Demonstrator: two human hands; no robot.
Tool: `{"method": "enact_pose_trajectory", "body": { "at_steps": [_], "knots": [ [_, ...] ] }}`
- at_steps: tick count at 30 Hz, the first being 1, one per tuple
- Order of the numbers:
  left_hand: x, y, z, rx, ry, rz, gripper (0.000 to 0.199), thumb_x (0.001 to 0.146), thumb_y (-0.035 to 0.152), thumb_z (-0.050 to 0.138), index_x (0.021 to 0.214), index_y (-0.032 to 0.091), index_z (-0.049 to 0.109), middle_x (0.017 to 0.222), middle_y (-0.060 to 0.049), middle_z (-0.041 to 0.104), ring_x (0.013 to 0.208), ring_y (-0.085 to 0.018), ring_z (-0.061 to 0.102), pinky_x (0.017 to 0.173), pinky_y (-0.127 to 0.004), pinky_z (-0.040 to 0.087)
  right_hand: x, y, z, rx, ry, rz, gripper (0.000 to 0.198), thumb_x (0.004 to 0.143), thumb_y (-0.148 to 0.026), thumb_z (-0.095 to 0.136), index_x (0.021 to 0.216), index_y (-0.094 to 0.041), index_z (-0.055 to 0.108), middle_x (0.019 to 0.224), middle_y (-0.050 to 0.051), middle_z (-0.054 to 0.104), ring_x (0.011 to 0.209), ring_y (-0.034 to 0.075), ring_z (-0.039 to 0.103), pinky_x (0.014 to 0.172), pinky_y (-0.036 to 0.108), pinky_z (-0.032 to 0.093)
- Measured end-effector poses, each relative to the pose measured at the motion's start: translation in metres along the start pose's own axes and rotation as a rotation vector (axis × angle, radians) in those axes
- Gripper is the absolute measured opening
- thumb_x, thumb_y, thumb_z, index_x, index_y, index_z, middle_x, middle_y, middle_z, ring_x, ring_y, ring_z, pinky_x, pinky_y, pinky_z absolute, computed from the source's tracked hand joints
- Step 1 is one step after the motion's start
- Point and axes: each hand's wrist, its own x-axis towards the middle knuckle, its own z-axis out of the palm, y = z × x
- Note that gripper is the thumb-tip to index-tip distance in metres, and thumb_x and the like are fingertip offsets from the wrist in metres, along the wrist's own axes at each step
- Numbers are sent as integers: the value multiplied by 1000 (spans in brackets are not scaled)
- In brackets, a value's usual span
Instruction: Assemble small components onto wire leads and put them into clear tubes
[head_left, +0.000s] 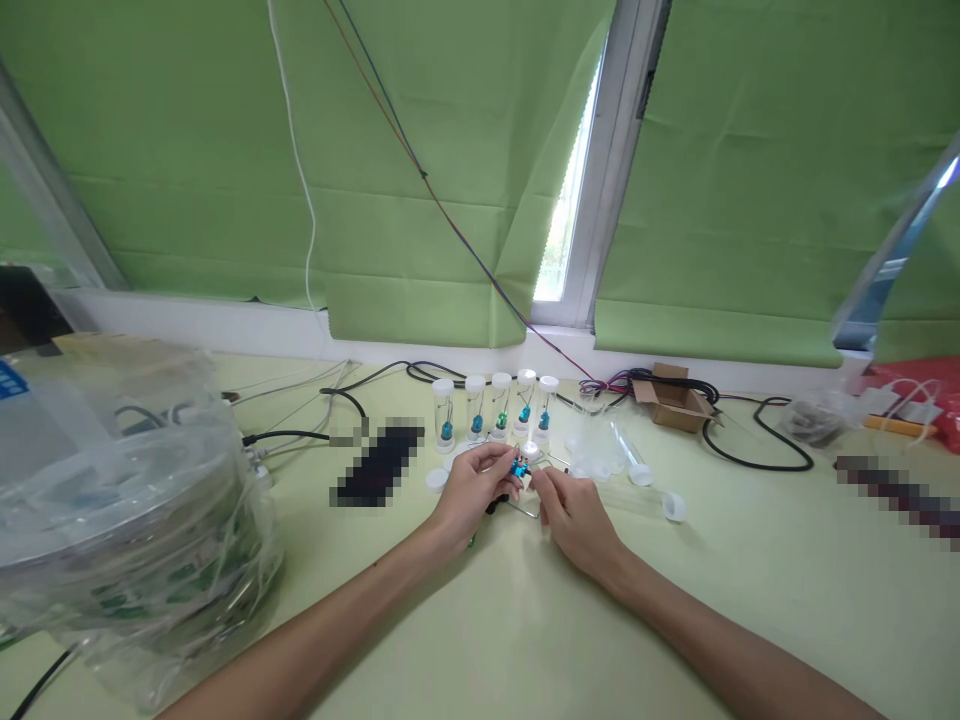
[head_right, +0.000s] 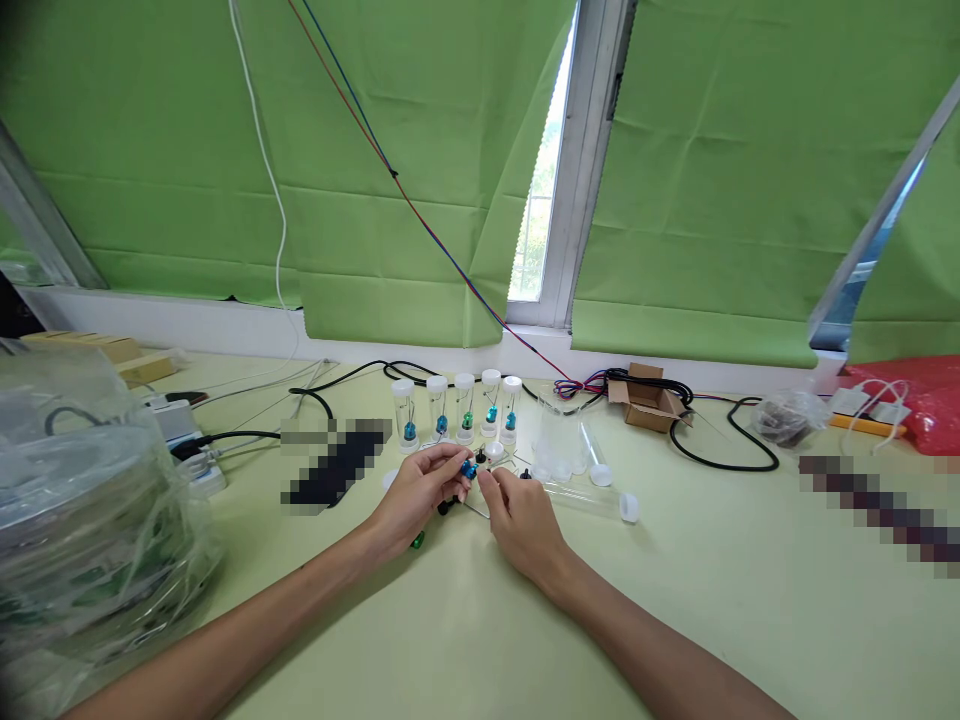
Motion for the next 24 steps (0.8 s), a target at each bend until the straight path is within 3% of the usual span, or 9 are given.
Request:
{"method": "enact_pose_trajectory", "body": {
  "at_steps": [5, 12, 18, 24],
  "knots": [
    [-1, 2, 2, 2, 6, 15, 29, 71, 37, 77, 82, 13, 66, 69, -1, 62, 56, -10, 58, 57, -23, 49, -1, 0, 1, 82, 22, -38, 26, 93, -41, 49, 104, -18, 54, 52, -6, 53, 46, 12, 47, 48, 22, 35],
    [-2, 1, 1, 29, -24, 16, 27, 73, 37, 75, 77, 13, 64, 66, -1, 60, 56, -11, 58, 57, -23, 48, -2, 3, 2, 89, -24, -65, 19, 95, -36, 45, 94, -19, 55, 51, -6, 53, 44, 11, 45, 48, 22, 34],
    [-2, 0, 1, 56, -44, 19, 28, 74, 40, 73, 77, 14, 62, 65, -1, 61, 56, -11, 57, 58, -24, 49, 1, 3, 1, 25, -21, -29, 38, 98, -38, 38, 65, -21, 46, 50, -4, 51, 46, 12, 46, 52, 24, 35],
    [-2, -1, 0, 77, -78, 21, 27, 76, 39, 72, 76, 14, 62, 66, -1, 59, 58, -11, 57, 58, -24, 48, 0, 3, 0, 13, -58, 5, 49, 101, -42, 28, 67, -20, 55, 45, -2, 54, 46, 14, 52, 56, 25, 38]
  ]
}}
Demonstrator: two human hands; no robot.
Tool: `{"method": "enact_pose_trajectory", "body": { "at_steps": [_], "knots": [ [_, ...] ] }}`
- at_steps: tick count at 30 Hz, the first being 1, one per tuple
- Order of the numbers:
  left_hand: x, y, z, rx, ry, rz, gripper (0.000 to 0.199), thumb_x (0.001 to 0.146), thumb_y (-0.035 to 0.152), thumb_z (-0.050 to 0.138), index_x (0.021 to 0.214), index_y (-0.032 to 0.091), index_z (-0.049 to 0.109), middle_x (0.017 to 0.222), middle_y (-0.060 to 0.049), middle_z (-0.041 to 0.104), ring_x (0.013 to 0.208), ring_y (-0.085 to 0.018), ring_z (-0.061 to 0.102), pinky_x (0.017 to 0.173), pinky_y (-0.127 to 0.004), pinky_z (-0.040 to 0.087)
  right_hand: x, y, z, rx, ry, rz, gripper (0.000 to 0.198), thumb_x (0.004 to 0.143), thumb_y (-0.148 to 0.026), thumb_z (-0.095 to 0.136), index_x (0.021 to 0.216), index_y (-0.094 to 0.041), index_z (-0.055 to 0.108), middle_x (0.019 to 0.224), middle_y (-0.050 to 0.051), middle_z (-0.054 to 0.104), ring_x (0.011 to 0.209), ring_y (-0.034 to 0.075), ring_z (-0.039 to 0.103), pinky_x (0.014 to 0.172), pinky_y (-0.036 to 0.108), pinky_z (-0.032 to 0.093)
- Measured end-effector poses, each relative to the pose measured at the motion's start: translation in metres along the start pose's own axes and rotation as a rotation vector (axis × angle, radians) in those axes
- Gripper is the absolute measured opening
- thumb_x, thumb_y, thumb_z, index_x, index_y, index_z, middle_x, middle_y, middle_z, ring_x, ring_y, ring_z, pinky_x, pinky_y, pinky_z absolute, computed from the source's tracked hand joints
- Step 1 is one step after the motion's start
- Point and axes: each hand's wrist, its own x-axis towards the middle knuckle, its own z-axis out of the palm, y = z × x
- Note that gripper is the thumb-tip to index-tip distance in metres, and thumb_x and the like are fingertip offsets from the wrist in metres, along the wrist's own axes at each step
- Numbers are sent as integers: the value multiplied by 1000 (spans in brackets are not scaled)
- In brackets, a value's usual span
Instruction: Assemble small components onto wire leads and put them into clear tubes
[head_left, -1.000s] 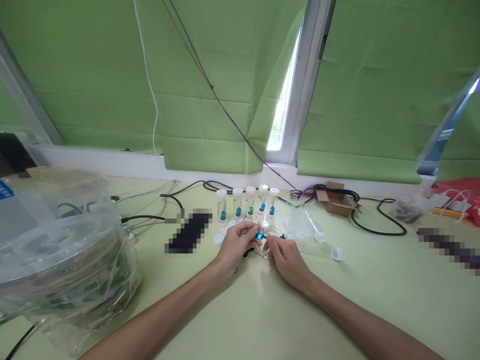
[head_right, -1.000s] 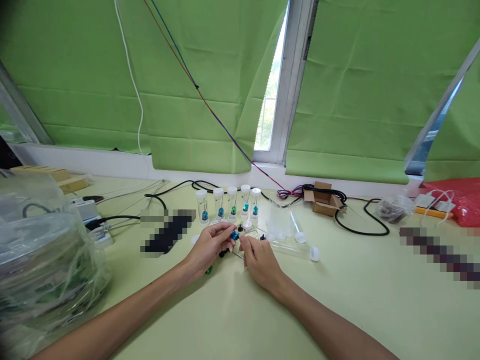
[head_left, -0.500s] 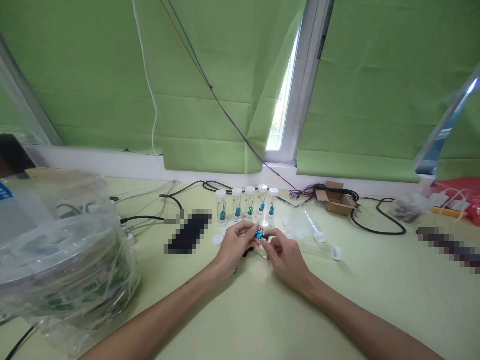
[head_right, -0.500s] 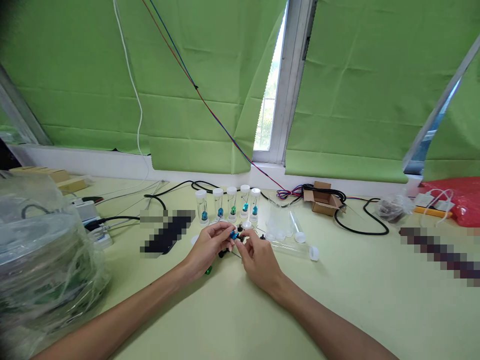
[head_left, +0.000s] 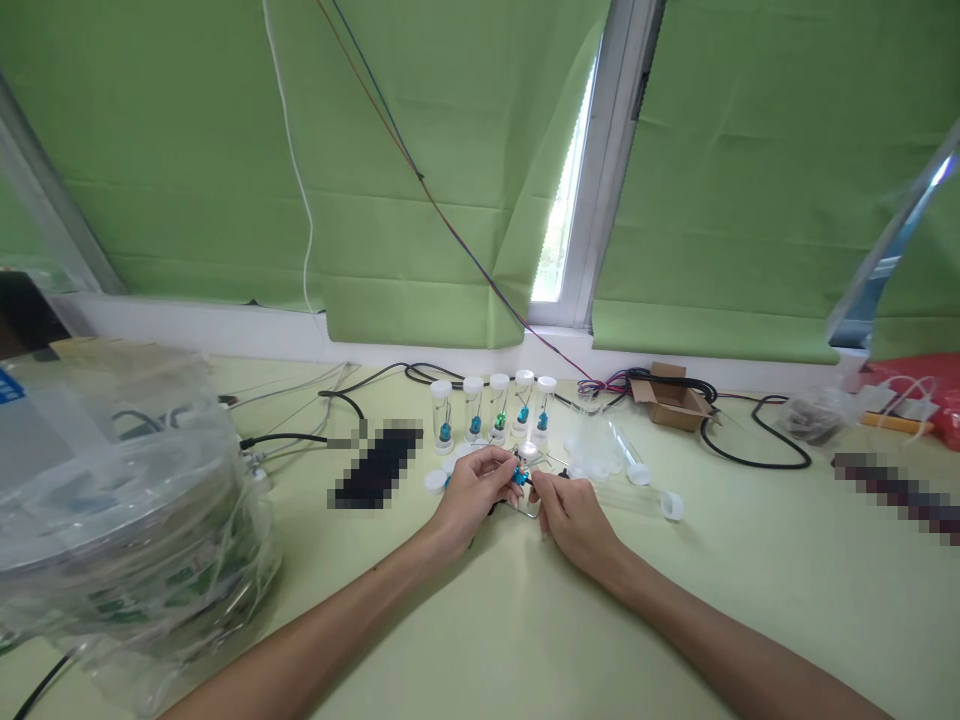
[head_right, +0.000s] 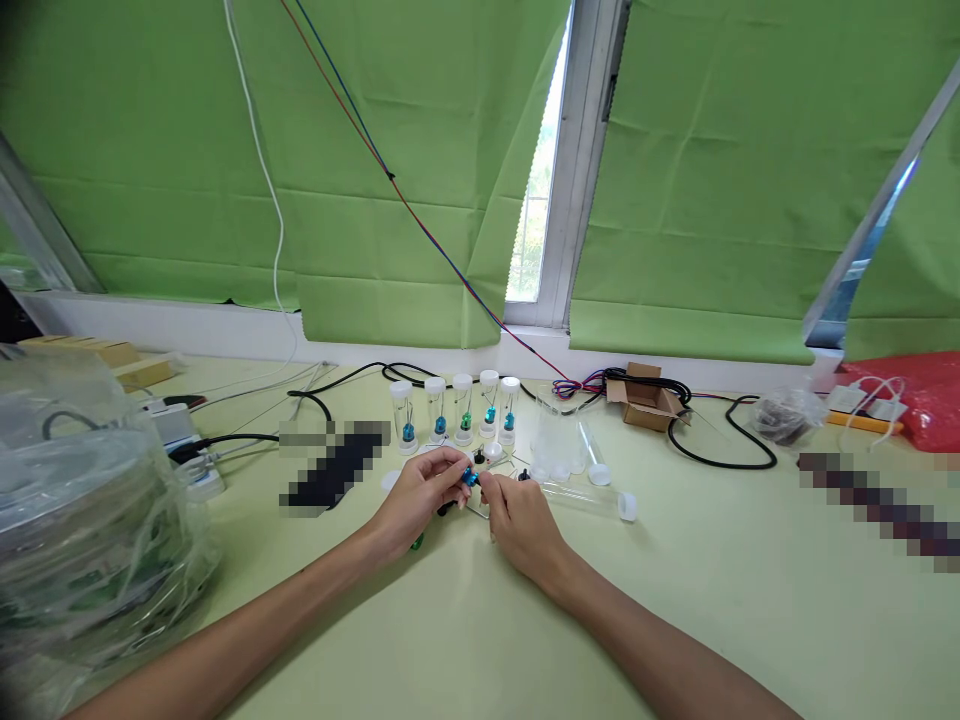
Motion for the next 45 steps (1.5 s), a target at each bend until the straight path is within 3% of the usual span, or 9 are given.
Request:
{"method": "enact_pose_trajectory", "body": {
  "at_steps": [6, 10, 13, 21, 26, 29, 32, 37, 45],
  "knots": [
    [0, -1, 0, -8, 9, 7, 27, 75, 40, 72, 76, 15, 64, 67, -1, 61, 60, -12, 59, 58, -25, 48, -1, 0, 0, -17, 34, 19, 52, 101, -44, 27, 66, -20, 57, 46, -1, 56, 48, 15, 55, 57, 26, 39],
    [0, 2, 1, -32, 60, 13, 27, 72, 39, 75, 75, 14, 64, 65, -2, 62, 57, -12, 57, 57, -25, 48, -2, -2, 1, -25, 93, -22, 31, 97, -43, 39, 94, -19, 58, 50, -4, 53, 46, 14, 49, 52, 24, 35],
    [0, 4, 1, -44, 96, 15, 27, 71, 38, 75, 75, 13, 64, 63, -2, 61, 54, -11, 56, 56, -25, 47, -3, -2, 3, -17, 101, -67, 26, 93, -39, 48, 108, -18, 52, 51, -7, 49, 45, 13, 45, 49, 23, 33],
    [0, 3, 1, -11, 76, 12, 27, 73, 39, 74, 74, 13, 64, 62, -1, 61, 53, -11, 56, 57, -25, 47, -2, 1, 2, -29, 67, -73, 19, 94, -36, 47, 95, -19, 55, 52, -5, 53, 46, 13, 47, 51, 23, 35],
    [1, 0, 0, 23, 51, 21, 28, 74, 40, 73, 76, 14, 64, 64, -2, 61, 53, -11, 57, 58, -26, 48, -1, 1, 2, -80, 67, -55, 38, 98, -39, 38, 66, -21, 51, 50, -2, 51, 45, 13, 44, 51, 25, 35],
    [0, 1, 1, 23, 48, 16, 28, 73, 41, 74, 75, 14, 64, 63, -2, 62, 55, -12, 58, 57, -26, 48, -1, 2, 2, -76, 72, -34, 46, 99, -41, 33, 62, -21, 51, 49, -1, 52, 45, 13, 46, 53, 25, 35],
    [0, 4, 2, -4, 61, 21, 28, 71, 40, 75, 75, 14, 65, 64, -2, 62, 56, -12, 59, 57, -26, 48, -1, 1, 2, -63, 92, -10, 43, 99, -43, 34, 68, -21, 55, 48, -2, 52, 45, 13, 46, 52, 25, 35],
    [0, 9, 1, -19, 111, 15, 28, 70, 39, 76, 75, 14, 66, 61, -2, 62, 51, -11, 57, 56, -25, 47, -3, -3, 1, 31, 104, -26, 28, 93, -43, 48, 105, -18, 54, 48, -9, 47, 43, 12, 44, 49, 23, 33],
    [2, 2, -1, 1, 68, 36, 26, 73, 38, 74, 76, 14, 65, 63, -2, 62, 52, -11, 57, 57, -26, 47, -3, 1, 3, 35, 97, -64, 24, 94, -39, 46, 100, -18, 56, 48, -7, 50, 42, 11, 44, 49, 23, 35]
  ]
}}
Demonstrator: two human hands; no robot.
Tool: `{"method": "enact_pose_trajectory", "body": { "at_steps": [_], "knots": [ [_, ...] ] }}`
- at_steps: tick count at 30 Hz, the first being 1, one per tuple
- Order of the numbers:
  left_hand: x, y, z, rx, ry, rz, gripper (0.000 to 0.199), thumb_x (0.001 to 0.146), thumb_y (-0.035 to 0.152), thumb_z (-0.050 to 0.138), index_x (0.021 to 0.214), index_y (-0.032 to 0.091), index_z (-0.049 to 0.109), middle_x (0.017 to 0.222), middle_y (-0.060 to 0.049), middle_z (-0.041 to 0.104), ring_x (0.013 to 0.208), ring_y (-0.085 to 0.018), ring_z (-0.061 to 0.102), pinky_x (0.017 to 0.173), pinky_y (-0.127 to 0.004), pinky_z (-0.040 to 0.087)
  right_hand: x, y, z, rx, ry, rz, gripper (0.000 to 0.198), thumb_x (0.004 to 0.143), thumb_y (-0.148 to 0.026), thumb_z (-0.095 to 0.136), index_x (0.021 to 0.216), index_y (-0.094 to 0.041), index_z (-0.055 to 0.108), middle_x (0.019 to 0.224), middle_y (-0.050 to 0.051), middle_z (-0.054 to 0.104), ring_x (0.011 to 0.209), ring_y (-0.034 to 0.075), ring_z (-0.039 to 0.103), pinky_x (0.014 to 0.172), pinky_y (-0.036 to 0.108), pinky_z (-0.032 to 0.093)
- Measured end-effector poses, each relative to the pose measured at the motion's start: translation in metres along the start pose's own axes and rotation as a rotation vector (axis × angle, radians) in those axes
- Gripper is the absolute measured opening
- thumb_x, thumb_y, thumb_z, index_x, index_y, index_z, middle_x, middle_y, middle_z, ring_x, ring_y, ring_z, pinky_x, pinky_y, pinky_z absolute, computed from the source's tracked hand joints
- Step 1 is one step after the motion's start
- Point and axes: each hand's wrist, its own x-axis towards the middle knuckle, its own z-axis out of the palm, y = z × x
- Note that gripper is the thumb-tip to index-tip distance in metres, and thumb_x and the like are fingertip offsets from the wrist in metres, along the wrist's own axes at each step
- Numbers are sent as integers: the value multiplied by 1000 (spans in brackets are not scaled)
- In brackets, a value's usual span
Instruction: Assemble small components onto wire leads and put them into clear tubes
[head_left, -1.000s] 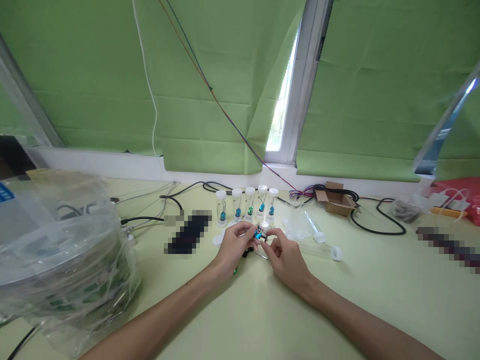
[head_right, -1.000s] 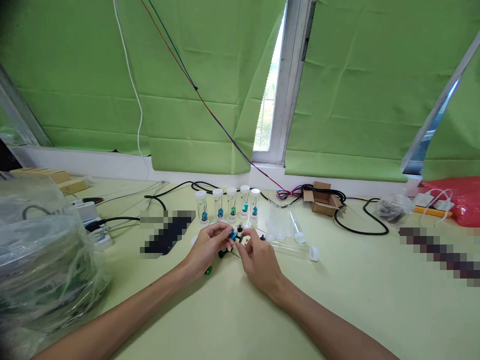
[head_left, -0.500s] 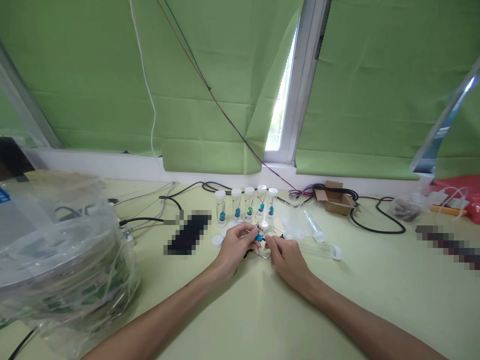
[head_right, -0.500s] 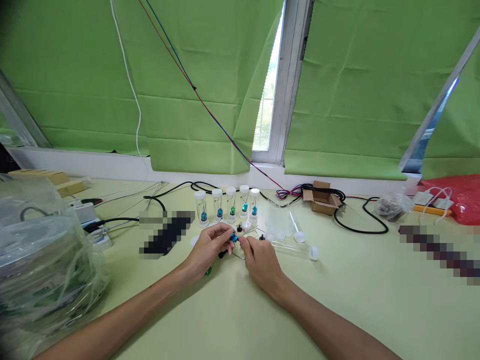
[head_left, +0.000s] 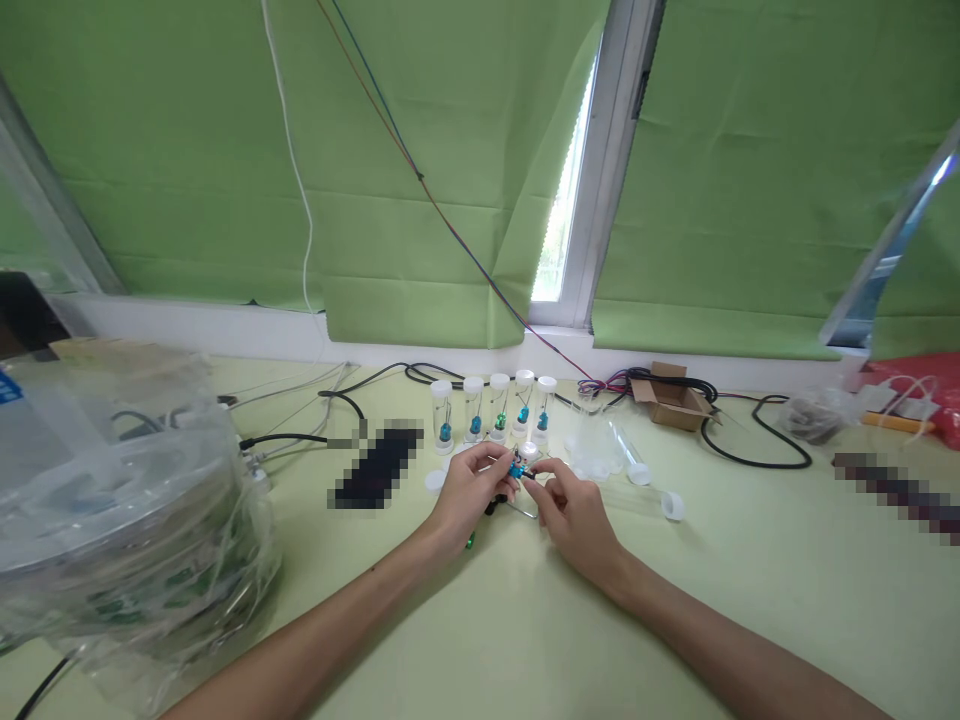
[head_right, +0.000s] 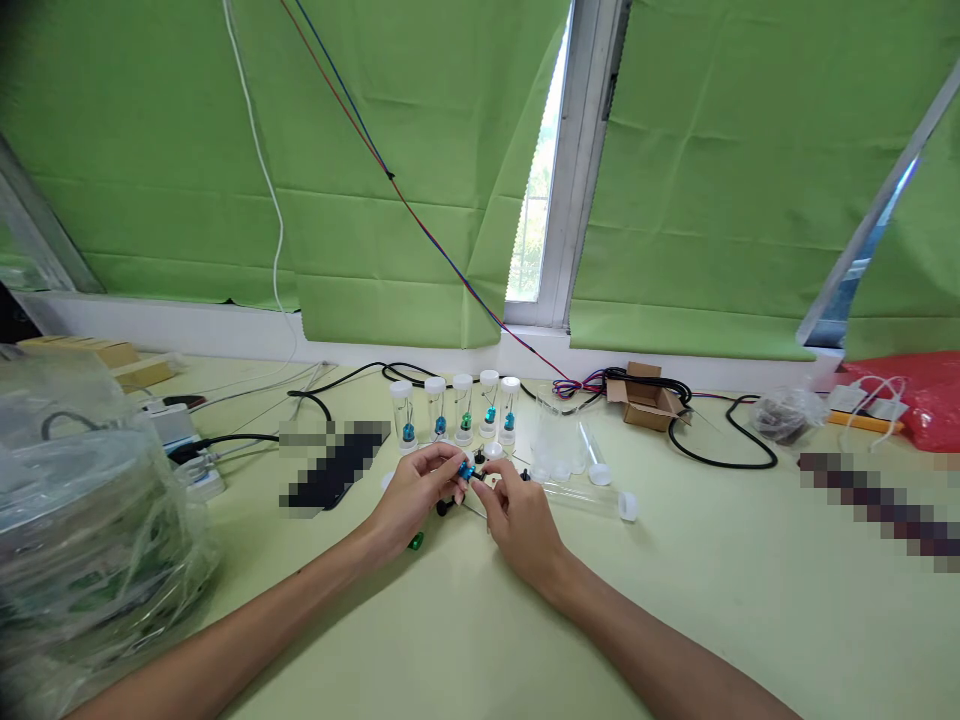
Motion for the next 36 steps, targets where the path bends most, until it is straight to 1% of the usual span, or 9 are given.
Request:
{"method": "enact_pose_trajectory", "body": {
  "at_steps": [4, 9, 11, 14, 16, 19, 28, 32, 36],
  "knots": [
    [-1, 0, 0, 14, -7, -13, 27, 72, 40, 74, 75, 15, 65, 62, -1, 62, 50, -11, 57, 56, -25, 47, 2, 0, -2, -48, -10, 15, 30, 96, -40, 41, 82, -20, 58, 48, -5, 52, 43, 12, 46, 50, 24, 36],
    [-1, -1, 1, 34, 10, -28, 28, 70, 41, 75, 74, 15, 65, 65, -1, 62, 51, -11, 58, 58, -26, 48, 4, 0, -2, -76, -26, 28, 42, 98, -40, 36, 62, -22, 47, 46, -3, 50, 43, 13, 45, 50, 25, 36],
    [0, -1, 1, 29, 18, -19, 27, 70, 40, 75, 74, 15, 64, 67, -1, 63, 52, -12, 59, 57, -26, 49, 4, 0, -2, -77, -28, 36, 41, 98, -40, 35, 64, -22, 49, 46, -3, 50, 43, 13, 46, 51, 25, 36],
    [0, -1, 0, 23, 53, -6, 27, 71, 39, 74, 74, 14, 64, 66, -2, 62, 53, -12, 58, 56, -26, 48, 3, 0, -1, -40, -20, 53, 30, 96, -42, 40, 84, -20, 57, 47, -5, 50, 44, 13, 48, 50, 24, 36],
    [1, 1, -1, 26, 76, -9, 25, 73, 38, 73, 76, 14, 63, 63, -1, 62, 52, -11, 58, 58, -26, 48, 2, 0, 0, 1, -20, 60, 26, 94, -42, 45, 101, -19, 55, 47, -8, 48, 43, 14, 49, 50, 24, 36],
    [0, 2, -1, 20, 87, -23, 25, 74, 37, 72, 78, 14, 63, 63, -2, 62, 53, -12, 58, 59, -26, 48, 2, 0, 0, 41, -40, 47, 25, 93, -38, 47, 108, -19, 51, 47, -9, 48, 43, 13, 48, 50, 23, 37],
    [1, -1, 1, -2, 48, -25, 28, 71, 38, 75, 75, 13, 63, 63, -2, 60, 52, -11, 57, 58, -26, 48, 2, 2, -1, 11, -56, 33, 20, 95, -37, 45, 96, -19, 55, 48, -7, 51, 43, 12, 47, 50, 23, 35],
    [0, -4, 0, 9, 24, -24, 28, 72, 39, 74, 76, 14, 63, 67, -2, 61, 55, -12, 58, 57, -26, 49, 3, 2, -1, -40, -52, 34, 36, 98, -37, 38, 71, -20, 54, 47, -4, 50, 44, 12, 45, 52, 24, 35],
    [0, -4, 0, 16, 17, -18, 26, 73, 38, 73, 76, 14, 64, 68, -3, 62, 57, -12, 59, 58, -26, 49, 4, 2, 0, -61, -50, 51, 43, 99, -39, 34, 67, -20, 56, 47, -3, 51, 45, 13, 47, 53, 25, 35]
  ]
}}
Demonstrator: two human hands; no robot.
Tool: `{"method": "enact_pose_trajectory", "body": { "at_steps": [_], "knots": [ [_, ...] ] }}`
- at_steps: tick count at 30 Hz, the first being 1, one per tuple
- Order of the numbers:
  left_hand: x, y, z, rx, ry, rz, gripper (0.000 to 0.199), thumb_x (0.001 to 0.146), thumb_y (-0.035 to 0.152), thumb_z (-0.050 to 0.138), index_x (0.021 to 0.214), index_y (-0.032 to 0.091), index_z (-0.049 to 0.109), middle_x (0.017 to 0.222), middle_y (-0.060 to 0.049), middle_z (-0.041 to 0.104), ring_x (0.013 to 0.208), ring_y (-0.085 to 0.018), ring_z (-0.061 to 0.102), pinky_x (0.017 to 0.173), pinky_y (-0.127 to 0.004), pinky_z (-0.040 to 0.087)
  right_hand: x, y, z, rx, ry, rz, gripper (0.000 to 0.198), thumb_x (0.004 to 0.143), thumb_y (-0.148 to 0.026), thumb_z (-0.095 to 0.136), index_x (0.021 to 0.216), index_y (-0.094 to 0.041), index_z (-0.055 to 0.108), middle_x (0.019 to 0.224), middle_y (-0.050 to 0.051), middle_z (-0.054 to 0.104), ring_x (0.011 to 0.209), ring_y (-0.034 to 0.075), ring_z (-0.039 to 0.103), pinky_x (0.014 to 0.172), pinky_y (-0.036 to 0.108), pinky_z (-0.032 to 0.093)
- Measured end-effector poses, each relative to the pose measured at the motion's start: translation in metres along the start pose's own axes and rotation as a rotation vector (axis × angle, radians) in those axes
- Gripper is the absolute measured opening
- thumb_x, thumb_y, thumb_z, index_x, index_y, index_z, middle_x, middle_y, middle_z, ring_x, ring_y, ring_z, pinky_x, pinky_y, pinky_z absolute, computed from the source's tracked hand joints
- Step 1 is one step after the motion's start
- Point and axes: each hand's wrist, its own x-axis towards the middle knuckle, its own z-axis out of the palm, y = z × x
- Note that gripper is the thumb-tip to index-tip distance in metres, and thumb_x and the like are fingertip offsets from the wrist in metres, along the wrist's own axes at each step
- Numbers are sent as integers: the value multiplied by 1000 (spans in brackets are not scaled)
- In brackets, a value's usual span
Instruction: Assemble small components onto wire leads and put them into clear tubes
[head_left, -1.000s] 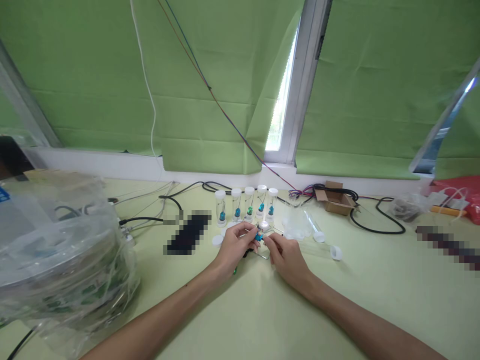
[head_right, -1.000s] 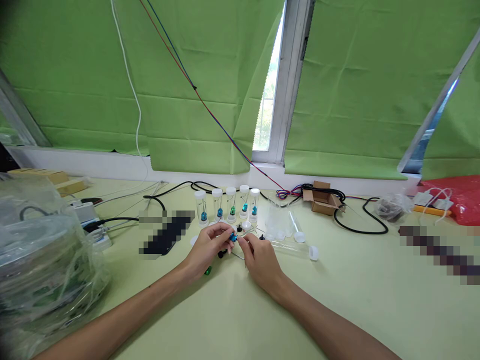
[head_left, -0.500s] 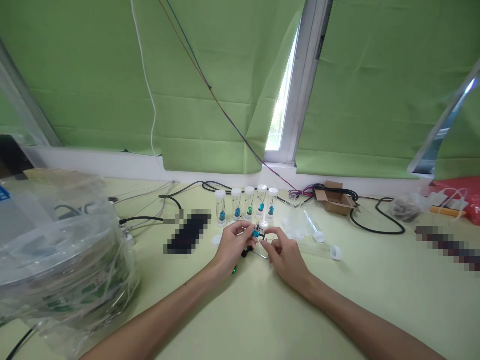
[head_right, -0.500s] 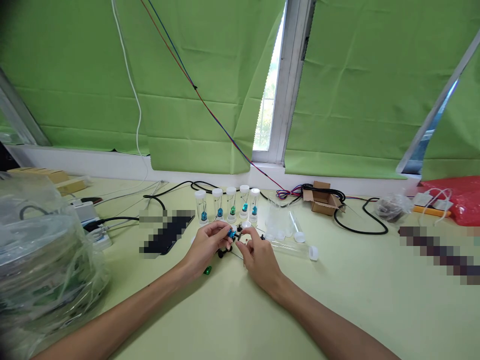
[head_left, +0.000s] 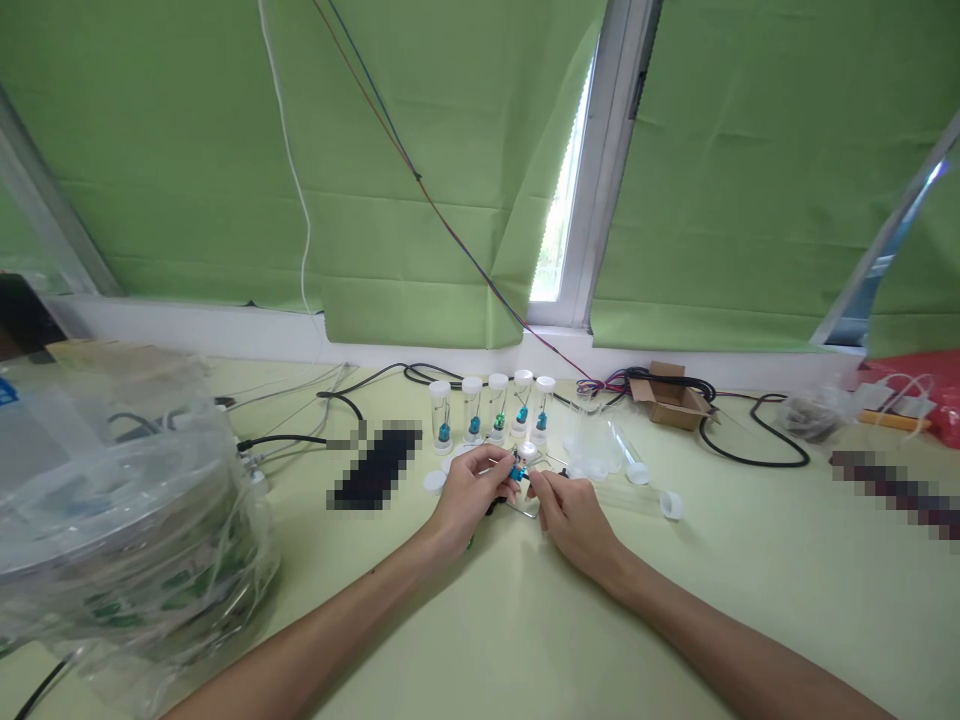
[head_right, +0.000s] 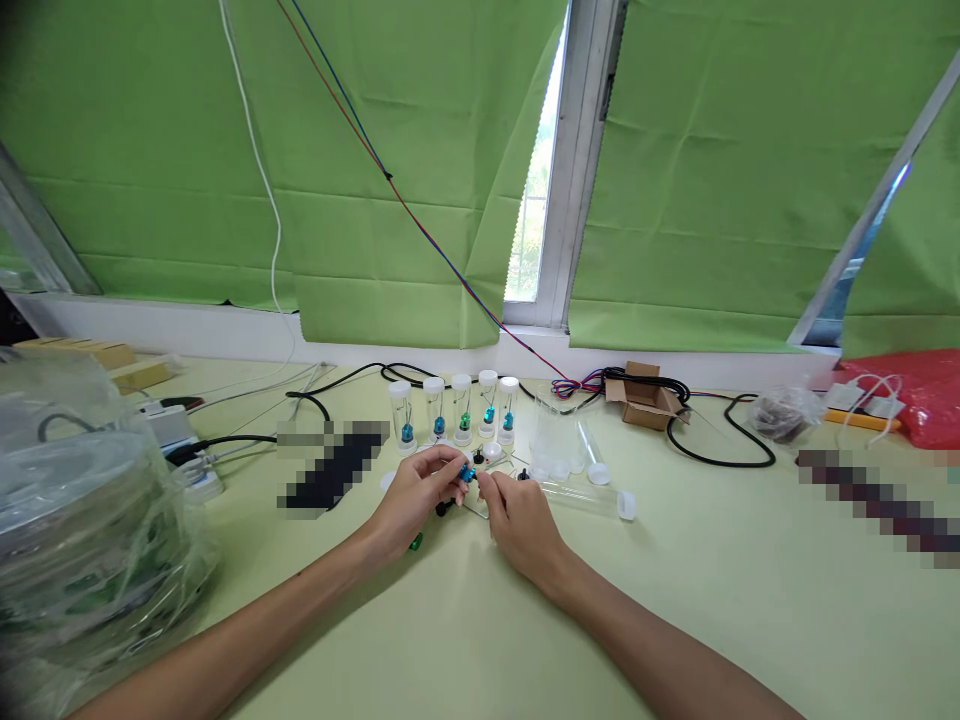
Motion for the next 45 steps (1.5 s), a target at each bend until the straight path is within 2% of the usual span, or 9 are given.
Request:
{"method": "enact_pose_trajectory", "body": {
  "at_steps": [4, 7, 13, 19, 21, 27, 35, 41, 45],
  "knots": [
    [0, 2, 0, -26, 24, 3, 26, 72, 37, 75, 75, 13, 63, 64, -2, 61, 54, -11, 57, 57, -26, 48, -1, -1, 0, 46, 18, 5, 25, 95, -42, 46, 93, -19, 57, 46, -7, 47, 42, 12, 44, 49, 24, 33],
    [0, 4, 0, -28, 22, 0, 27, 72, 37, 75, 75, 13, 63, 63, -2, 61, 52, -11, 56, 57, -25, 48, -1, 0, 1, 100, 12, -10, 24, 93, -40, 49, 105, -19, 52, 46, -10, 45, 41, 12, 42, 48, 22, 33],
    [-1, 3, 0, 8, -3, 4, 27, 73, 38, 73, 75, 13, 62, 62, -1, 61, 51, -11, 56, 58, -25, 48, -1, 2, 1, 85, -8, -29, 21, 95, -38, 45, 94, -19, 54, 47, -8, 49, 42, 12, 42, 48, 23, 32],
    [0, -1, -1, 42, -24, 6, 27, 75, 39, 72, 77, 14, 63, 67, -1, 61, 55, -12, 58, 59, -26, 49, 0, 1, 0, 22, 12, -21, 41, 99, -37, 34, 66, -21, 50, 47, -3, 49, 45, 13, 46, 53, 25, 35],
    [0, -1, -1, 36, -24, 10, 26, 75, 39, 72, 77, 14, 63, 67, -1, 61, 56, -12, 58, 59, -26, 49, 0, 0, 0, 26, 20, -7, 40, 99, -38, 33, 69, -21, 52, 47, -4, 49, 45, 13, 46, 53, 25, 35],
    [1, 1, -1, 16, 4, 16, 25, 75, 38, 72, 76, 14, 63, 64, -1, 61, 51, -11, 56, 58, -26, 49, -2, 0, 2, 121, 9, -12, 24, 94, -40, 48, 105, -20, 51, 46, -10, 44, 41, 11, 41, 47, 22, 31],
    [1, -3, -4, 31, -37, 22, 25, 76, 38, 71, 77, 14, 63, 68, -2, 61, 54, -11, 58, 59, -26, 49, -2, 2, 2, 88, 0, -21, 21, 96, -37, 43, 95, -19, 54, 48, -7, 50, 43, 12, 43, 49, 23, 33],
    [0, -3, -1, 45, -59, 4, 27, 76, 40, 71, 77, 15, 64, 67, -1, 62, 55, -11, 58, 60, -26, 49, -1, 2, 1, 20, 19, -16, 41, 99, -38, 32, 67, -21, 50, 45, -3, 49, 44, 13, 46, 53, 25, 36],
    [-1, 1, 0, 19, -46, -2, 27, 74, 40, 73, 77, 15, 65, 66, -1, 62, 54, -11, 58, 59, -26, 48, -1, 0, 0, 49, 40, 10, 37, 99, -41, 33, 75, -21, 53, 46, -4, 49, 44, 13, 47, 51, 25, 36]
  ]
}}
